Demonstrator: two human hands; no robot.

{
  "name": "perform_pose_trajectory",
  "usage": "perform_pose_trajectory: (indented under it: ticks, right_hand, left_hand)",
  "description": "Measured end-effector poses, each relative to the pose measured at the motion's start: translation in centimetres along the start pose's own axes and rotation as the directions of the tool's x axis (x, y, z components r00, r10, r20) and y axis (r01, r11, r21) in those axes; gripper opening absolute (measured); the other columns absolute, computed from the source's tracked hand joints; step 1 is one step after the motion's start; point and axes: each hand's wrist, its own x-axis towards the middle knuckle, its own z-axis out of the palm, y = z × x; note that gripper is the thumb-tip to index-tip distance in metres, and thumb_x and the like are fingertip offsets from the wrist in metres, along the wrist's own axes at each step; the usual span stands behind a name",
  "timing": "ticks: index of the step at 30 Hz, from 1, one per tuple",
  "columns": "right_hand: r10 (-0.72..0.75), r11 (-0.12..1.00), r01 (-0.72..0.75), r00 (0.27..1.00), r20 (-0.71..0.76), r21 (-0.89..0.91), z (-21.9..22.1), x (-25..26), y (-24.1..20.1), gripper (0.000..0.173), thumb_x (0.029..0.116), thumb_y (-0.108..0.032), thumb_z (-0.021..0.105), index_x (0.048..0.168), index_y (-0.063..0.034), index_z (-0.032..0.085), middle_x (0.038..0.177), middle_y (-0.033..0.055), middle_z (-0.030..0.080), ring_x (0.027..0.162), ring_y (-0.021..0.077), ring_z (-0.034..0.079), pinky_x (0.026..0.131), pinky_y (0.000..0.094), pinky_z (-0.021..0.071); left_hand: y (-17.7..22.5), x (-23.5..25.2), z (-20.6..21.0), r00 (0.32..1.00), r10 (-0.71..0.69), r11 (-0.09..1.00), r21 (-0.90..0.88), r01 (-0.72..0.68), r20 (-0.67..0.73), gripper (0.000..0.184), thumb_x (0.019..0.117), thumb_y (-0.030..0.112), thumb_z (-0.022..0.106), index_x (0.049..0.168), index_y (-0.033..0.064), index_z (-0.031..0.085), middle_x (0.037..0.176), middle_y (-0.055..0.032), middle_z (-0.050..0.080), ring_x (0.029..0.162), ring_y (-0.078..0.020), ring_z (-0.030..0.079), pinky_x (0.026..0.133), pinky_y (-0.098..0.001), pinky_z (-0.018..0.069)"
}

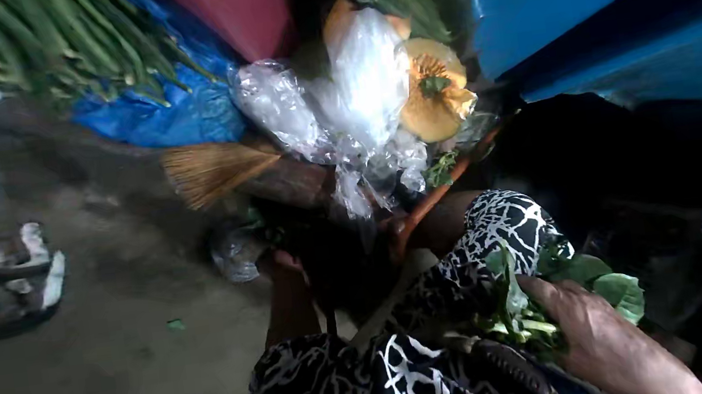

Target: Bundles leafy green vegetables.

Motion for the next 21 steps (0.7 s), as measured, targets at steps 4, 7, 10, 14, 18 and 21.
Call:
perform_pose_trajectory:
  ticks: [4, 7, 10, 14, 18, 21]
  right_hand:
    - [0.034, 0.999, -0.035, 0.999, 0.005, 0.008, 1.5, -1.8, 0.0, 0.089, 0.0718, -0.016, 0.086, 0.152, -0.013, 0.048, 0.129, 0.0215, 0.066, 0.12, 0.0469, 0.061, 0.1, 0.0617, 0.0486]
    - [0.039, 0.997, -0.034, 0.996, -0.075, 0.062, 3.5, -3.3, 0.7, 0.085, 0.0771, -0.025, 0.084, 0.153, -0.0165, 0.047, 0.127, 0.0211, 0.067, 0.12, 0.0446, 0.061, 0.101, 0.0614, 0.0485]
    - [0.047, 0.991, -0.024, 0.983, -0.18, 0.128, 5.4, -5.0, 1.4, 0.086, 0.0759, -0.023, 0.084, 0.153, -0.018, 0.046, 0.127, 0.0208, 0.067, 0.119, 0.0434, 0.062, 0.101, 0.0617, 0.0489]
    - [0.033, 0.988, 0.01, 0.961, -0.275, 0.153, 7.3, -7.1, 2.1, 0.089, 0.0754, -0.016, 0.084, 0.154, -0.0134, 0.044, 0.125, 0.0253, 0.066, 0.117, 0.0471, 0.062, 0.1, 0.0648, 0.0479]
    - [-0.001, 0.982, 0.079, 0.914, -0.405, 0.174, 9.0, -9.8, 3.7, 0.087, 0.0731, -0.012, 0.084, 0.152, -0.0127, 0.047, 0.12, 0.0258, 0.068, 0.111, 0.0463, 0.065, 0.095, 0.0653, 0.0498]
    - [-0.006, 0.954, 0.16, 0.854, -0.52, 0.252, 10.2, -11.3, 5.3, 0.089, 0.0682, -0.005, 0.081, 0.151, -0.0097, 0.048, 0.118, 0.026, 0.068, 0.11, 0.0459, 0.065, 0.094, 0.0656, 0.0499]
  left_hand:
    - [0.1, 2.3, -3.6, 0.787, -0.508, 0.861, -0.224, 0.456, -0.351, 0.043, 0.0973, 0.014, 0.059, 0.136, -0.0033, 0.053, 0.13, -0.0235, 0.057, 0.11, -0.0333, 0.056, 0.09, -0.056, 0.0492]
    - [1.9, 1.8, -5.2, 0.844, -0.505, 0.85, -0.272, 0.451, -0.179, 0.02, 0.0966, 0.01, 0.051, 0.116, 0.0058, 0.054, 0.089, -0.008, 0.06, 0.068, -0.0151, 0.059, 0.058, -0.0308, 0.0529]
    - [4.7, -0.2, -6.8, 0.883, -0.466, 0.833, -0.309, 0.459, 0.055, 0.028, 0.1002, 0.009, 0.038, 0.122, 0.0061, 0.056, 0.086, -0.0057, 0.061, 0.059, -0.011, 0.056, 0.051, -0.023, 0.0481]
    - [8.4, -3.1, -8.9, 0.926, -0.284, 0.891, -0.288, 0.35, 0.248, 0.035, 0.0986, 0.008, 0.032, 0.123, 0.0063, 0.057, 0.079, -0.0024, 0.06, 0.054, -0.0078, 0.053, 0.047, -0.0203, 0.0444]
    - [11.7, -5.1, -9.5, 0.912, -0.026, 0.97, -0.212, 0.123, 0.41, 0.024, 0.0859, 0.014, 0.049, 0.106, 0.0126, 0.063, 0.072, 0.0041, 0.059, 0.053, -0.0035, 0.051, 0.047, -0.0188, 0.0434]
    - [15.3, -6.1, -8.1, 0.851, 0.119, 0.983, -0.181, -0.029, 0.511, 0.02, 0.0847, 0.018, 0.057, 0.103, 0.0149, 0.064, 0.065, 0.0083, 0.053, 0.049, -0.001, 0.047, 0.045, -0.0164, 0.0405]
